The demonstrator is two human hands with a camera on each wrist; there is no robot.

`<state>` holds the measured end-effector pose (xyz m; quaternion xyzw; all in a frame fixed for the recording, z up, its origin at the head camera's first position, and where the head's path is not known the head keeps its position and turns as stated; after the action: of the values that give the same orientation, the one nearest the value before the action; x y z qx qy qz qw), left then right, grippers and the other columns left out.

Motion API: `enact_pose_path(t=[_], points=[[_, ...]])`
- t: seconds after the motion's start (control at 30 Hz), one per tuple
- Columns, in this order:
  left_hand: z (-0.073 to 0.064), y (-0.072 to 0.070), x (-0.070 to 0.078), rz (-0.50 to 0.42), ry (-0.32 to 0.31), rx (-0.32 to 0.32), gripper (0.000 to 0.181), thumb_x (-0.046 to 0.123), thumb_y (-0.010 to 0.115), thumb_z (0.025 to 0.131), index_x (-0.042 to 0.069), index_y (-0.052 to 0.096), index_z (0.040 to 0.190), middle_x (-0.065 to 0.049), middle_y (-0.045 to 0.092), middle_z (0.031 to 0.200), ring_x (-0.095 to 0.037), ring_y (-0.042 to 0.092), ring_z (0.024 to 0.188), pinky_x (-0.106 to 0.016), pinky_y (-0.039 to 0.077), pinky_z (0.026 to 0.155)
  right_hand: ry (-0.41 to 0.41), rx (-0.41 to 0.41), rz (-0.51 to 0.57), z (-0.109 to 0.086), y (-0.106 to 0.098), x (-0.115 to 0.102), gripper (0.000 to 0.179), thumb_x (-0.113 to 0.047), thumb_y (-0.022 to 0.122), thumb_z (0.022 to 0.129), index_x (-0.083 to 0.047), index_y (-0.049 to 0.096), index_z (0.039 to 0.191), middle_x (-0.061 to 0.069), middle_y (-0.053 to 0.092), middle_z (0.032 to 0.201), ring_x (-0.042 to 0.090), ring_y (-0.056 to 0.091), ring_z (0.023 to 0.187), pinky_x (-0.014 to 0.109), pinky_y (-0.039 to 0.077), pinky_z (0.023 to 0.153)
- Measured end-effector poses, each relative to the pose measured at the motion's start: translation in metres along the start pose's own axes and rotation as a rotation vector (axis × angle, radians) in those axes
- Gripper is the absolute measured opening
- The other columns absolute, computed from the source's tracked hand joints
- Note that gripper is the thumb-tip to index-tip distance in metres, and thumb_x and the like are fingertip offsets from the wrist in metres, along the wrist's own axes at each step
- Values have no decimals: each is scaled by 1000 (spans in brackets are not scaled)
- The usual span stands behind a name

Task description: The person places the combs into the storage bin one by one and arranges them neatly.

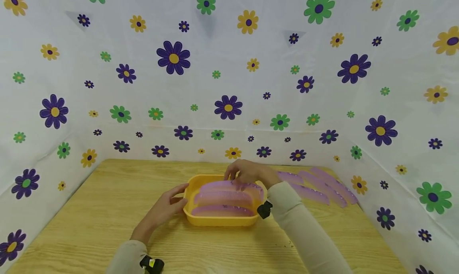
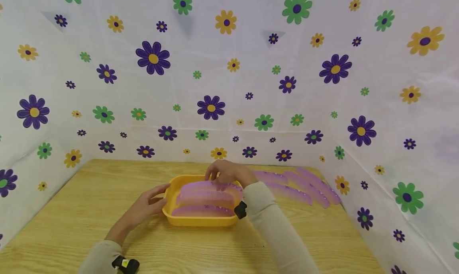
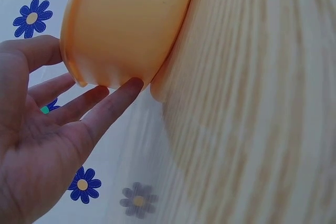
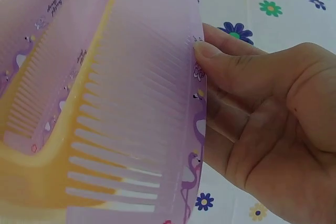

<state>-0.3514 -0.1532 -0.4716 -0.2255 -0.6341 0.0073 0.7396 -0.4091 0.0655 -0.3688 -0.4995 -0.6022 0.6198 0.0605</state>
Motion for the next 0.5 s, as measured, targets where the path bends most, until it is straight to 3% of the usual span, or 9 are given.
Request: enact_pose_path(t=[0.23, 0.5], points=[[1, 0, 0, -12, 18, -11, 59, 16, 56, 107, 4, 34, 160, -31, 34, 161, -48, 55, 135, -31, 62, 94, 47, -18, -22, 9, 11, -1, 26, 1, 66, 96, -14, 77, 115, 4, 70, 107, 17, 62, 95, 32, 60, 91], [1, -1, 0, 16, 1, 7, 60, 21, 58, 106, 7, 36, 160, -28, 36, 162, -46, 56, 135, -31, 62, 95, 23, -61, -67, 18, 26, -6, 28, 4, 66, 95, -15, 76, 114, 5, 70, 110, 18, 62, 98, 33, 60, 93]])
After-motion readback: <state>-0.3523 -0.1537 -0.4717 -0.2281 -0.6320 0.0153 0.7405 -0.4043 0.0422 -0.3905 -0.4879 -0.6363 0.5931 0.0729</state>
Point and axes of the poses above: each hand's wrist, its own z-axis towards the middle knuckle, its own y-axis out of the palm, x = y × z, the point moved 9 cm from there along z, towards the middle knuckle
